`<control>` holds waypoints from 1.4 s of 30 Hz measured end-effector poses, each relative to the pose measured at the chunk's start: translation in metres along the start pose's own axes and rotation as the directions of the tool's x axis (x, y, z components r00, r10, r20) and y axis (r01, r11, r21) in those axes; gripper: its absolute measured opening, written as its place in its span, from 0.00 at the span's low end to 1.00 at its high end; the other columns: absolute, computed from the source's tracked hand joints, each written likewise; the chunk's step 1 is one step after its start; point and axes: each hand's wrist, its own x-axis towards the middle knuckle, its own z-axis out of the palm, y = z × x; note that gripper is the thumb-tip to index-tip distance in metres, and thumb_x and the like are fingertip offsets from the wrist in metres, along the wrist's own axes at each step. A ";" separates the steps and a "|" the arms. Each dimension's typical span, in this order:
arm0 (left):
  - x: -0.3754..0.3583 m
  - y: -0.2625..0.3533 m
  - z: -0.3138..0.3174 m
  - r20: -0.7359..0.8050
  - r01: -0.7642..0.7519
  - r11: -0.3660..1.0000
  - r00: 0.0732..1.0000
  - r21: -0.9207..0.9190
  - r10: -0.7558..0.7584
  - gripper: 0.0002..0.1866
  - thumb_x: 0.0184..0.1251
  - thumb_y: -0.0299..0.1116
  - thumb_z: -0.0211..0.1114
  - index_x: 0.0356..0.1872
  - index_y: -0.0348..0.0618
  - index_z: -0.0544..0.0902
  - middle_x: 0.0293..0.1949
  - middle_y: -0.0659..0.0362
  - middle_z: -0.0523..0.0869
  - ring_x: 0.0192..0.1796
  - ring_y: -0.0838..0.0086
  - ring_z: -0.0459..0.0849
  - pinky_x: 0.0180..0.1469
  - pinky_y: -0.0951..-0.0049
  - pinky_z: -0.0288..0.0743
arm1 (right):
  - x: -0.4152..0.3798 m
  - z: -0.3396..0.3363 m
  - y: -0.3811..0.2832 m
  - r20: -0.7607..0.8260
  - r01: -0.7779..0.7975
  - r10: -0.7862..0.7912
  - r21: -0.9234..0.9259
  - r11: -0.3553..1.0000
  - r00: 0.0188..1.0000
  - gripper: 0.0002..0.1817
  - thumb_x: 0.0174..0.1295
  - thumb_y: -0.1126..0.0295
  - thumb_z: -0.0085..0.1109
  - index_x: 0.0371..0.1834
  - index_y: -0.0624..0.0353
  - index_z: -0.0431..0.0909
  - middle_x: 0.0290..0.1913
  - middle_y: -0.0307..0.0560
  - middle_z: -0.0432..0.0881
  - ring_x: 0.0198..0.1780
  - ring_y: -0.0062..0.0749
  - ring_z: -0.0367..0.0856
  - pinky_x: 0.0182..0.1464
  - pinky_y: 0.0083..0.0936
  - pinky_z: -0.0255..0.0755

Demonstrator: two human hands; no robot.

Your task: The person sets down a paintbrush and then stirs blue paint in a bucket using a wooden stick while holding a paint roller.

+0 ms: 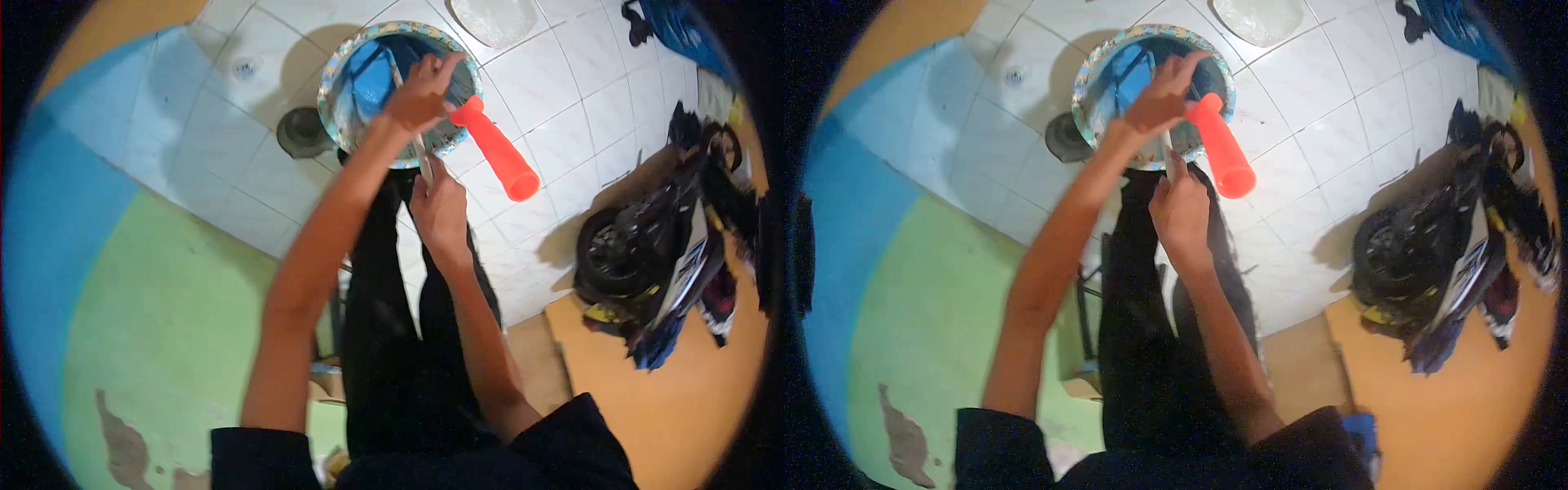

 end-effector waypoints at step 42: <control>-0.006 0.098 -0.066 0.341 0.465 0.848 0.864 -0.255 -0.371 0.29 0.77 0.56 0.55 0.58 0.36 0.79 0.46 0.41 0.85 0.51 0.55 0.85 0.54 0.63 0.75 | 0.009 -0.006 0.016 0.099 0.033 -0.027 -0.058 0.998 0.995 0.20 0.67 0.75 0.55 0.62 0.66 0.75 0.45 0.74 0.83 0.49 0.68 0.82 0.50 0.46 0.76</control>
